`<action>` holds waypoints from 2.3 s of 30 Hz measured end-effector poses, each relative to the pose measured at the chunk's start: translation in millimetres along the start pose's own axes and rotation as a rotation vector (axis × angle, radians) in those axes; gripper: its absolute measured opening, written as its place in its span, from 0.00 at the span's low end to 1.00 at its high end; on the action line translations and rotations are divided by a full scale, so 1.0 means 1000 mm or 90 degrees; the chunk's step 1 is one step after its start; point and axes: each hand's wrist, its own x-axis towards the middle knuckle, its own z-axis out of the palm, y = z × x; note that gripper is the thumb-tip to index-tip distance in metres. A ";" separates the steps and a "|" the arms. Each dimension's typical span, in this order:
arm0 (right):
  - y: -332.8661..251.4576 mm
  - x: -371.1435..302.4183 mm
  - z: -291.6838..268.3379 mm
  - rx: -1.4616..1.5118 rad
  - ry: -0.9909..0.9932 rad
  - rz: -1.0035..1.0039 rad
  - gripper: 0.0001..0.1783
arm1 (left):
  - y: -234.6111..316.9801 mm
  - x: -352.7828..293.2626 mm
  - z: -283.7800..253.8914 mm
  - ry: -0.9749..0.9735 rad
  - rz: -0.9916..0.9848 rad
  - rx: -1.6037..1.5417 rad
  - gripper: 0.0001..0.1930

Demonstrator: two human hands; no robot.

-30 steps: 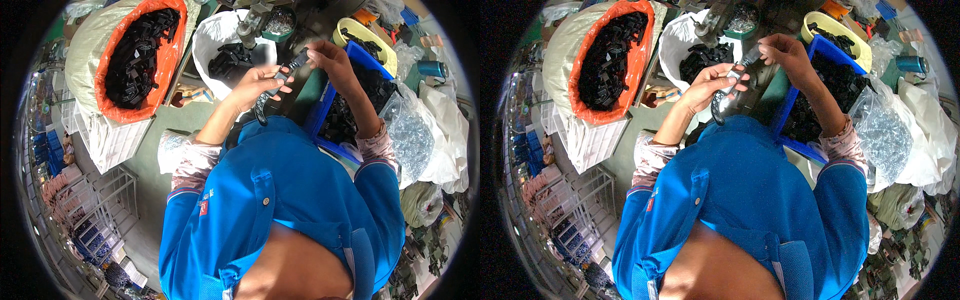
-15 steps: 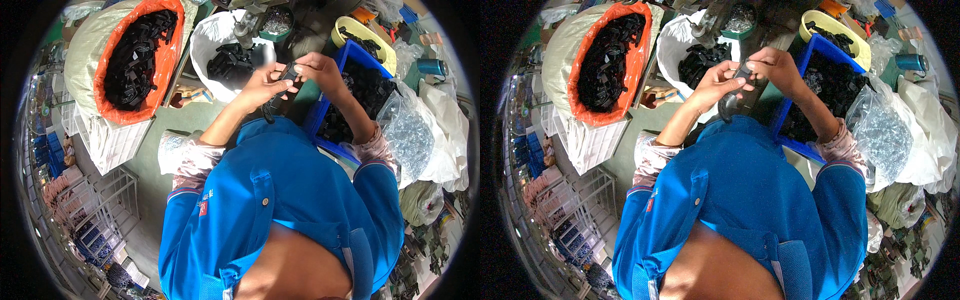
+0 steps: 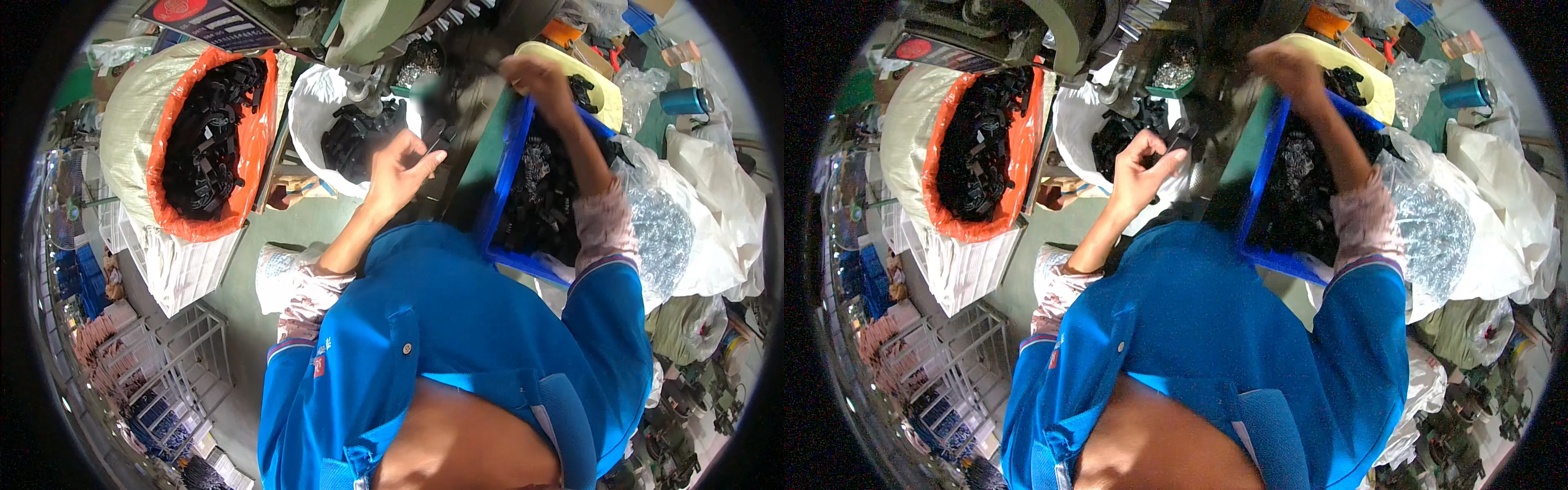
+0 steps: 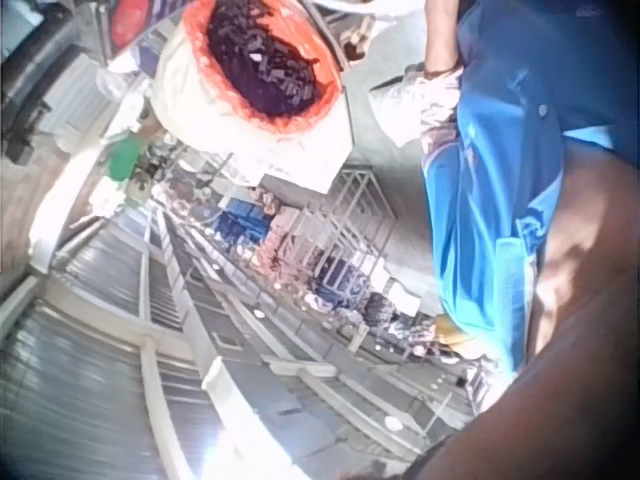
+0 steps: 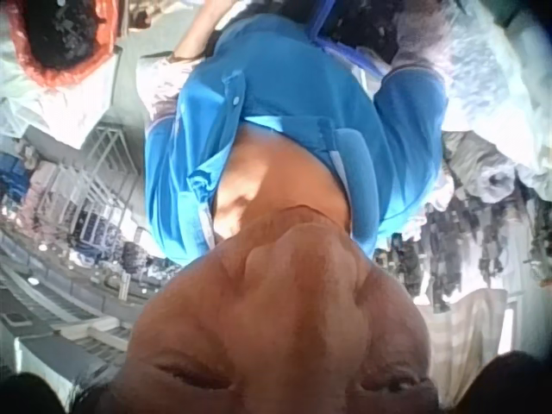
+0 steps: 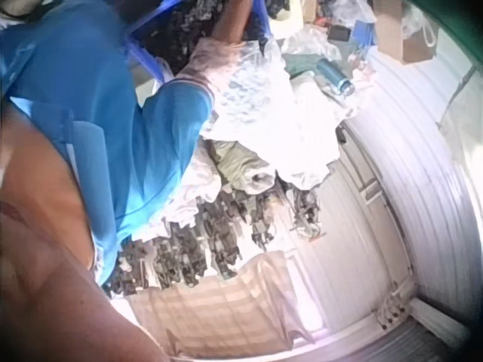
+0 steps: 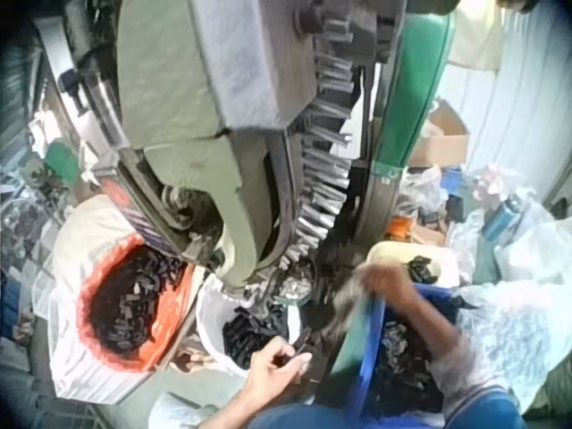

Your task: The person repeatedly picks small black plastic components from a blue bin, joins them with a metal pin, and places the assembled units into a white bag. The process is continuous and repetitive.

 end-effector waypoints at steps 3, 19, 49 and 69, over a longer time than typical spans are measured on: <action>0.050 0.044 -0.064 -0.508 0.126 0.028 0.12 | 0.007 -0.003 -0.006 -0.001 0.002 0.097 0.14; 0.043 0.037 -0.070 -0.733 -0.049 -0.147 0.16 | -0.004 -0.028 -0.037 0.104 -0.041 -0.004 0.13; -0.129 -0.021 0.199 -0.257 0.059 -0.064 0.12 | 0.014 0.048 -0.160 -0.150 0.318 0.274 0.12; -0.107 0.015 0.213 -0.236 0.224 -0.016 0.11 | 0.040 0.127 -0.176 -0.290 0.385 0.429 0.19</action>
